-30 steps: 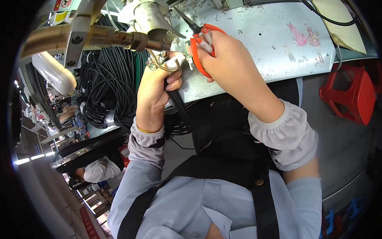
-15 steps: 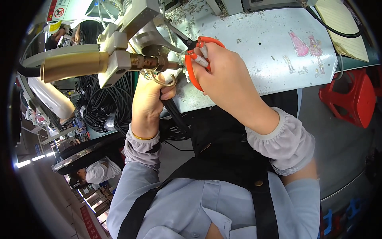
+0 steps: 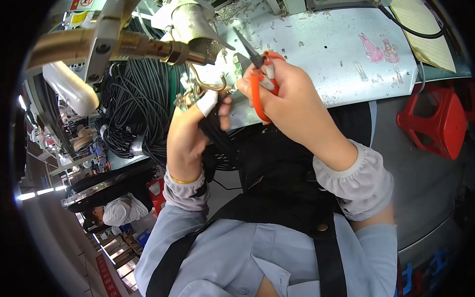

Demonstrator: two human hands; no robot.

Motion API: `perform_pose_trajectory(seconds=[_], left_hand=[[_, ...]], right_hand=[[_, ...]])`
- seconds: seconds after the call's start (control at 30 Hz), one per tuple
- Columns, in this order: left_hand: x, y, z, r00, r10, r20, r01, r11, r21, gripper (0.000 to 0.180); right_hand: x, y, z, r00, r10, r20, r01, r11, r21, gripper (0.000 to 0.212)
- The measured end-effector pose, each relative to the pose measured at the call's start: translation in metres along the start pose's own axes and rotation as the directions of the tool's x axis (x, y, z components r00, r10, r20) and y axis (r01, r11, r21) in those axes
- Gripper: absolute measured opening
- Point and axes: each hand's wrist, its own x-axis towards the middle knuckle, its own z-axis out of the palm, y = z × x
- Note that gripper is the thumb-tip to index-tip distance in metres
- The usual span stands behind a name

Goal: The person picks up a bundle of cables, trims the wire ends using shears, and presses them into a machine before setting the bundle aside and repeating the process.

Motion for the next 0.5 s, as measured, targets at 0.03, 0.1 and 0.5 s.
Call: perform_pose_trajectory(seconds=[0.03, 0.1, 0.5], left_hand=[[-0.005, -0.005, 0.001, 0.991, 0.123, -0.059, -0.112, 0.981, 0.161, 0.016], [-0.013, -0.016, 0.003, 0.920, 0.377, -0.110, -0.283, 0.830, 0.481, 0.018], [-0.048, -0.033, -0.002, 0.991, 0.068, 0.118, -0.102, 0.943, 0.316, 0.018]], right_hand=[[-0.005, -0.004, 0.001, 0.997, 0.064, 0.044, -0.068, 0.993, 0.096, 0.012], [-0.016, -0.006, 0.004, 1.000, -0.012, 0.006, 0.012, 1.000, 0.028, 0.010], [-0.045, -0.005, 0.000, 0.946, -0.212, 0.244, 0.304, 0.842, -0.446, 0.020]])
